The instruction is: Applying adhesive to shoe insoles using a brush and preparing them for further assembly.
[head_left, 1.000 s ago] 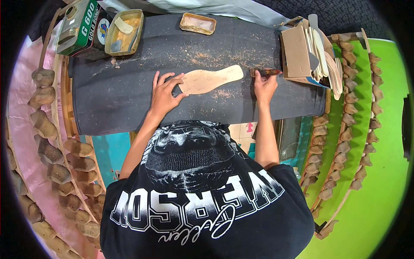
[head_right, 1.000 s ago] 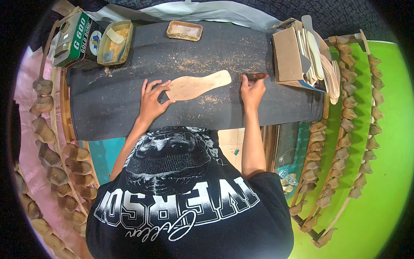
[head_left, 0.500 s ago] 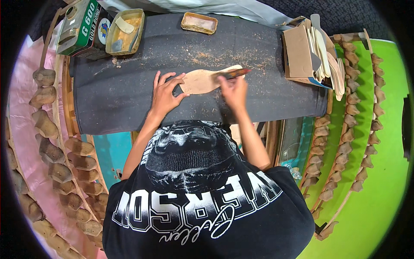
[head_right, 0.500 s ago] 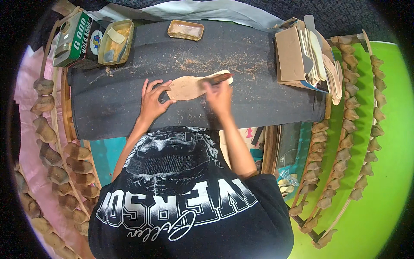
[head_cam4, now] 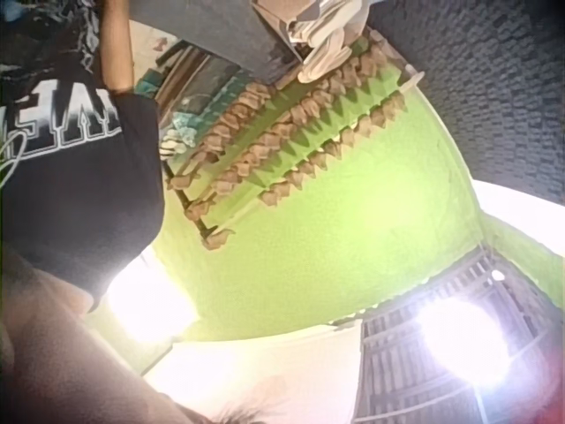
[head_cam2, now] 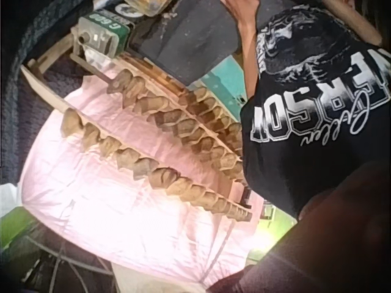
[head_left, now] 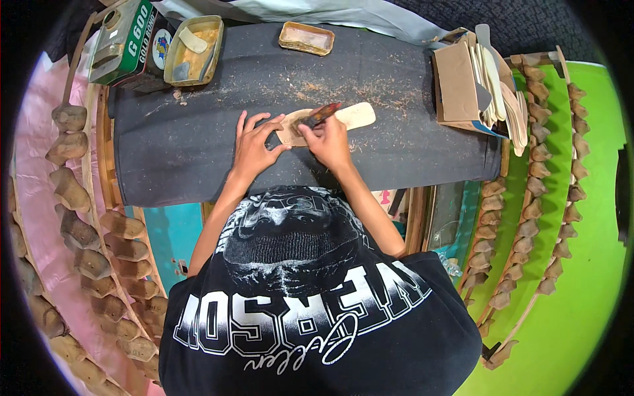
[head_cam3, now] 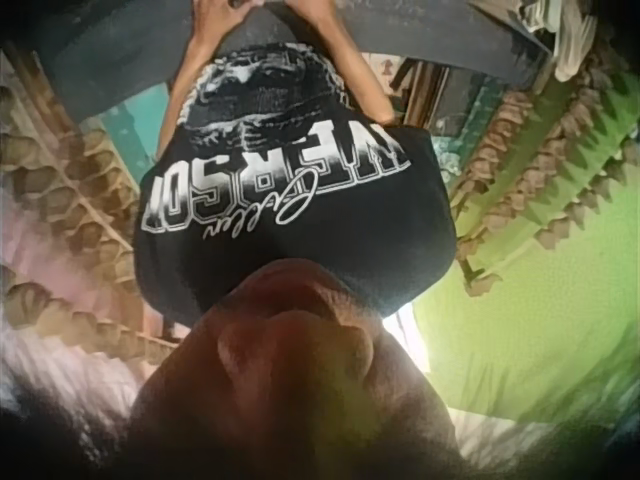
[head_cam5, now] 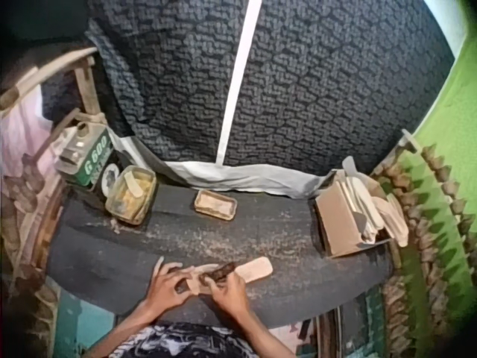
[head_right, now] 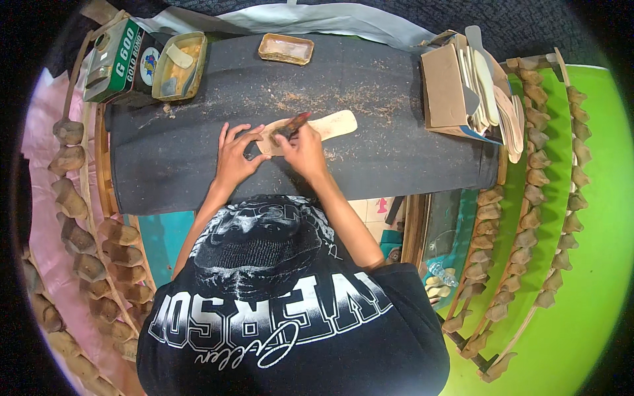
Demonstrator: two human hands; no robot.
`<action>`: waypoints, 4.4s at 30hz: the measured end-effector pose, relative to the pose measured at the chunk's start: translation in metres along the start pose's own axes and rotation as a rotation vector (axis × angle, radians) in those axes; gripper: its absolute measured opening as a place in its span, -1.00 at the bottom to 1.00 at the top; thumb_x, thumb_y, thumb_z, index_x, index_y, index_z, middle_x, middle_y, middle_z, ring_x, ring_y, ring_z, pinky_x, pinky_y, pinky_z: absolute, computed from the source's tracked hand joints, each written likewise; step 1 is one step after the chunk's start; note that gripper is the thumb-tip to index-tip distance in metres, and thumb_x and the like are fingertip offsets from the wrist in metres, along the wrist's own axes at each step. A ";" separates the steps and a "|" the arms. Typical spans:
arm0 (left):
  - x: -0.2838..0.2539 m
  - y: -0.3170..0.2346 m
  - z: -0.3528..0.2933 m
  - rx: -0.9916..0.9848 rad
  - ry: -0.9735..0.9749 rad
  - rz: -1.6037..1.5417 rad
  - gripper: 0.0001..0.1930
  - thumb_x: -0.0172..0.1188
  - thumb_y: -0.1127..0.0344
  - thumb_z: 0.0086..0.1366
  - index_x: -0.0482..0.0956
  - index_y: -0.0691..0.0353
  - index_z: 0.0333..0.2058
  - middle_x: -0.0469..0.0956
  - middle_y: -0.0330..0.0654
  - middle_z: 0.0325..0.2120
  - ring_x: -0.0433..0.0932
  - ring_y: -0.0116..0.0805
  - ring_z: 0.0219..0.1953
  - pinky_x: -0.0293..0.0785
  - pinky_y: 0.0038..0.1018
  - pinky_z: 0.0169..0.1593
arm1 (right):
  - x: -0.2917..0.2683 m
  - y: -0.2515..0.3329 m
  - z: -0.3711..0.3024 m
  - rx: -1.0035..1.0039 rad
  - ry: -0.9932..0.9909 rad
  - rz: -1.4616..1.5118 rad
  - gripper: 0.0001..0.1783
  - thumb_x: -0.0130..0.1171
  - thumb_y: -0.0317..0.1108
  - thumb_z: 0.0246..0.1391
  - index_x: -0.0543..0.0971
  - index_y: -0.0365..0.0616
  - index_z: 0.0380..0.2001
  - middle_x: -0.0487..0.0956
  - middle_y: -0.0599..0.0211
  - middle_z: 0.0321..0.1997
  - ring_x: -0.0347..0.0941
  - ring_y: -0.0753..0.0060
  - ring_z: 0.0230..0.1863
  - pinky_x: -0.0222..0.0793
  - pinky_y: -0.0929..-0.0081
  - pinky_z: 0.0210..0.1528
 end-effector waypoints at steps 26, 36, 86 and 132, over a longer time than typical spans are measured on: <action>-0.003 0.001 -0.004 -0.027 0.014 -0.002 -0.50 0.62 0.08 0.00 0.72 0.08 -0.08 0.69 -0.43 0.16 0.47 -0.23 0.32 -0.08 0.06 0.57 | -0.142 -0.024 0.027 -0.027 -0.474 -0.292 -0.61 0.43 -0.46 0.16 0.49 -0.32 -0.03 0.73 0.10 -0.23 0.70 0.37 -0.30 0.59 0.37 -0.21; -0.001 0.003 -0.003 -0.040 0.014 -0.006 -0.50 0.64 0.08 -0.03 0.71 0.05 -0.11 0.67 -0.46 0.18 0.46 -0.21 0.32 -0.07 0.06 0.58 | -0.017 0.022 -0.033 -0.127 -0.081 0.025 -0.63 0.51 -0.29 0.15 0.59 -0.34 -0.19 0.72 -0.04 -0.22 0.76 0.08 -0.25 0.68 0.31 -0.24; -0.004 0.000 -0.002 -0.032 -0.003 -0.006 -0.51 0.66 0.10 -0.08 0.69 0.06 -0.17 0.68 -0.43 0.19 0.48 -0.18 0.30 -0.05 0.07 0.58 | -0.157 -0.018 0.043 0.072 -0.457 -0.364 -0.57 0.53 -0.26 0.15 0.50 -0.25 -0.13 0.73 0.22 -0.39 0.68 0.42 -0.39 0.56 0.40 -0.31; -0.001 -0.001 0.001 -0.023 -0.012 0.018 -0.52 0.64 0.05 -0.04 0.68 0.05 -0.17 0.67 -0.45 0.19 0.47 -0.18 0.30 -0.03 0.07 0.57 | 0.000 0.018 -0.030 -0.196 -0.062 -0.027 -0.68 0.50 -0.25 0.14 0.71 -0.34 -0.24 0.76 -0.04 -0.28 0.77 0.08 -0.31 0.69 0.20 -0.24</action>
Point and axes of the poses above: each hand's wrist, its own z-axis towards the middle knuckle, its own x-axis out of the palm, y = z × x, the point moved 5 cm from there along z, towards the middle knuckle
